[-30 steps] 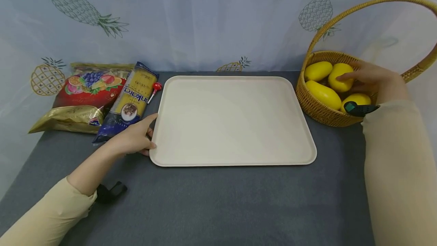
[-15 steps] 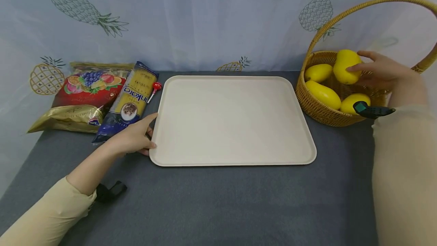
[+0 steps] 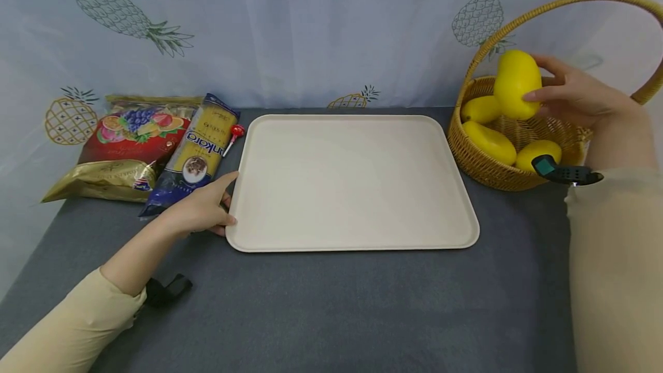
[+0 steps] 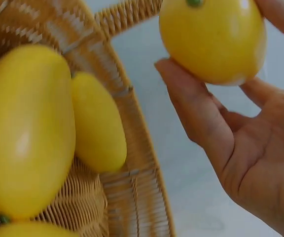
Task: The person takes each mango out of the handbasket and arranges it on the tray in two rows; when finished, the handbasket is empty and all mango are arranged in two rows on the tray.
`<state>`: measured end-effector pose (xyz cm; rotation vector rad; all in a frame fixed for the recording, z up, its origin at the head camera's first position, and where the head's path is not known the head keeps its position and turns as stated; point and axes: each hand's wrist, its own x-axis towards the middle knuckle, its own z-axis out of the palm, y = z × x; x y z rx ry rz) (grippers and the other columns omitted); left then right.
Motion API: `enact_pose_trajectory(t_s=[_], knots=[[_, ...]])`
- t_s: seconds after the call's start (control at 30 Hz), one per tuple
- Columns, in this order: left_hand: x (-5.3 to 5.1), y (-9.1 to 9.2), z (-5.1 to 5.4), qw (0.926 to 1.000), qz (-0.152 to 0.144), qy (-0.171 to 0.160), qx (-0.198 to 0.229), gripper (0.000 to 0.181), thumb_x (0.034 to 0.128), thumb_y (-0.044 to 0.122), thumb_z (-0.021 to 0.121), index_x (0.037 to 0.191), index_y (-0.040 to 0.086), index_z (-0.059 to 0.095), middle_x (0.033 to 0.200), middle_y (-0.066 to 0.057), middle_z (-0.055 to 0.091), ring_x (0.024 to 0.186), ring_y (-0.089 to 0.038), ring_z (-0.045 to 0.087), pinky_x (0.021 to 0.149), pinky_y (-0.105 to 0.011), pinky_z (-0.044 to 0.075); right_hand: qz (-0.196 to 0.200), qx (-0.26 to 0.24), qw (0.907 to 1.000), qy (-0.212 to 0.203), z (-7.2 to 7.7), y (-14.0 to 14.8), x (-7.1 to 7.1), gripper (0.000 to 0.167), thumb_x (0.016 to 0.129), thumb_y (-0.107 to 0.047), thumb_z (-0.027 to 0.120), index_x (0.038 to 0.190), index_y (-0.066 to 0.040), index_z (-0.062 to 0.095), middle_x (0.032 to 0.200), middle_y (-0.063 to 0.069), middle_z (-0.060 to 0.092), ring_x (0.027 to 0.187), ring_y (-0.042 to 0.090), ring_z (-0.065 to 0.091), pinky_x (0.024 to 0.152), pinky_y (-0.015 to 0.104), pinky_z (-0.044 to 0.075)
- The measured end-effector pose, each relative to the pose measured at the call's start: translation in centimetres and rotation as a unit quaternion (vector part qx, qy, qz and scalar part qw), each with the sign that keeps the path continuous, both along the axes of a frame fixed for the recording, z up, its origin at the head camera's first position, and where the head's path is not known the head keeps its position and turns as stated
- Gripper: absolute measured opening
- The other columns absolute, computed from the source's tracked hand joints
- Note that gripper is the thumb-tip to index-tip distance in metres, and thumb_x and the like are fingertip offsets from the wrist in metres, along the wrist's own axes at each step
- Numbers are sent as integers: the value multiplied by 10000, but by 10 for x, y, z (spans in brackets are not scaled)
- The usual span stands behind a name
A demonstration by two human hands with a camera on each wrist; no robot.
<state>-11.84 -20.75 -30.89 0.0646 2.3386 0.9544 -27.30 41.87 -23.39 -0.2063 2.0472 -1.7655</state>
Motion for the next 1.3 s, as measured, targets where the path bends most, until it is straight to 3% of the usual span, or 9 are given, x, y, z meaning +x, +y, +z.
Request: enact_pose_trajectory(t_s=[0.1, 0.17, 0.33, 0.5, 0.77, 1.03, 1.3], knots=[[0, 0, -1, 10000, -1, -3, 5, 967, 899, 1, 656, 1588, 40, -23, 1133, -235, 464, 793, -182, 598, 660, -296, 612, 352, 238, 9989, 218, 2, -9, 4, 816, 955, 72, 491, 1590, -281, 119, 1305, -57, 493, 962, 152, 676, 722, 302, 624], [0, 0, -1, 10000, -5, -2, 12, 968, 899, 1, 657, 1588, 41, -23, 1135, -237, 464, 793, -182, 600, 661, -298, 614, 612, 688, 9950, 394, 4, -16, 8, 797, 962, 52, 493, 1587, -274, 121, 1327, -74, 487, 964, 139, 671, 743, 286, 620], [-1, -2, -1, 10000, -24, -2, -6, 964, 904, 7, 654, 1589, 46, -24, 1153, -246, 469, 781, -179, 595, 663, -301, 613, 1186, 1758, 9732, 895, 10, -42, 17, 790, 974, 0, 501, 1578, -323, 107, 1370, -90, 445, 1007, 121, 647, 785, 300, 612], [-1, -2, -2, 10000, -22, -16, -39, 960, 908, 14, 654, 1590, 51, -20, 1165, -245, 462, 776, -177, 588, 668, -300, 613, 1552, 1794, 9664, 992, 13, -72, 23, 892, 946, 44, 523, 1578, -380, 59, 1411, -41, 386, 1040, 166, 634, 795, 360, 619], [0, -2, -2, 10000, 0, 21, -17, 966, 901, 4, 660, 1591, 51, -14, 1136, -229, 451, 776, -175, 594, 651, -287, 610, 1606, 1785, 9678, 757, 6, -111, 20, 896, 929, 11, 574, 1576, -388, 100, 1425, -16, 349, 1057, 183, 627, 829, 322, 615], [0, -2, -2, 10000, 16, 28, -5, 969, 896, -11, 661, 1590, 47, -12, 1125, -227, 447, 790, -180, 597, 647, -290, 612, 1321, 1919, 9710, 534, -3, -144, 15, 864, 939, -76, 626, 1562, -416, 133, 1358, 8, 451, 1018, 175, 653, 827, 308, 609], [-1, -1, -3, 10000, 12, 12, -98, 972, 893, -4, 671, 1591, 50, -3, 1139, -232, 446, 794, -187, 599, 649, -298, 614, 1428, 1987, 9695, 165, -19, -170, 14, 868, 929, -120, 651, 1561, -403, 128, 1354, 87, 421, 1032, 189, 630, 849, 318, 610]])
